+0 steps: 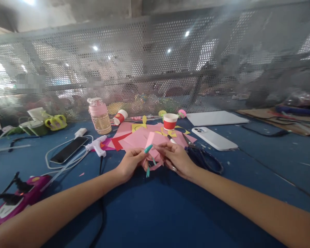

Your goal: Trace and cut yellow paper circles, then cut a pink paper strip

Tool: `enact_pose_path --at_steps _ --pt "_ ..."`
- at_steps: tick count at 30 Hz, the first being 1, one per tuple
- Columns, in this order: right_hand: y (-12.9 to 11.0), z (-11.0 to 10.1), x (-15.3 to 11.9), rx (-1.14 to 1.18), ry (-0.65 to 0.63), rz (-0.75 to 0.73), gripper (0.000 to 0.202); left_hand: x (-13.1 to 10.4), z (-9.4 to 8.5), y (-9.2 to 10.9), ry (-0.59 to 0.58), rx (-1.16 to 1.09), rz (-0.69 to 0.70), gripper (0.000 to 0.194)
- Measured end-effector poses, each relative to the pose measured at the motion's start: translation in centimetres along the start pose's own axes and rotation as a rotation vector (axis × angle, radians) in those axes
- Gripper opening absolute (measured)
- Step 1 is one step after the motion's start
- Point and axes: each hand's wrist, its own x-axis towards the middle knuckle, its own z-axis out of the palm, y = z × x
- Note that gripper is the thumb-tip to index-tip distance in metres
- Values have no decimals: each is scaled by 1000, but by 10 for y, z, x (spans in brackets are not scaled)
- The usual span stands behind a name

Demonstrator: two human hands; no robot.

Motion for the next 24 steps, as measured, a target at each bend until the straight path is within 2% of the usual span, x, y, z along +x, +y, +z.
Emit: enact_pose_path --at_steps 3,9,11,14,18,24 --pt "-1 2 -3 -42 -14 -46 38 0 1 0 -37 74 -34 45" --pt "-4 4 -12 -154 -90 -189 31 0 1 0 1 146 -60 50" --pt "-3 3 -13 -111 -142 -205 29 0 2 1 7 150 -64 50" --pt "-2 2 -12 8 -198 -149 34 0 3 1 -5 175 -84 51" --pt "-2 4 -11 -3 -121 -106 42 -1 5 0 -40 254 -93 51" --pt "-4 7 -16 -266 47 -267 38 -5 7 0 -68 297 40 42"
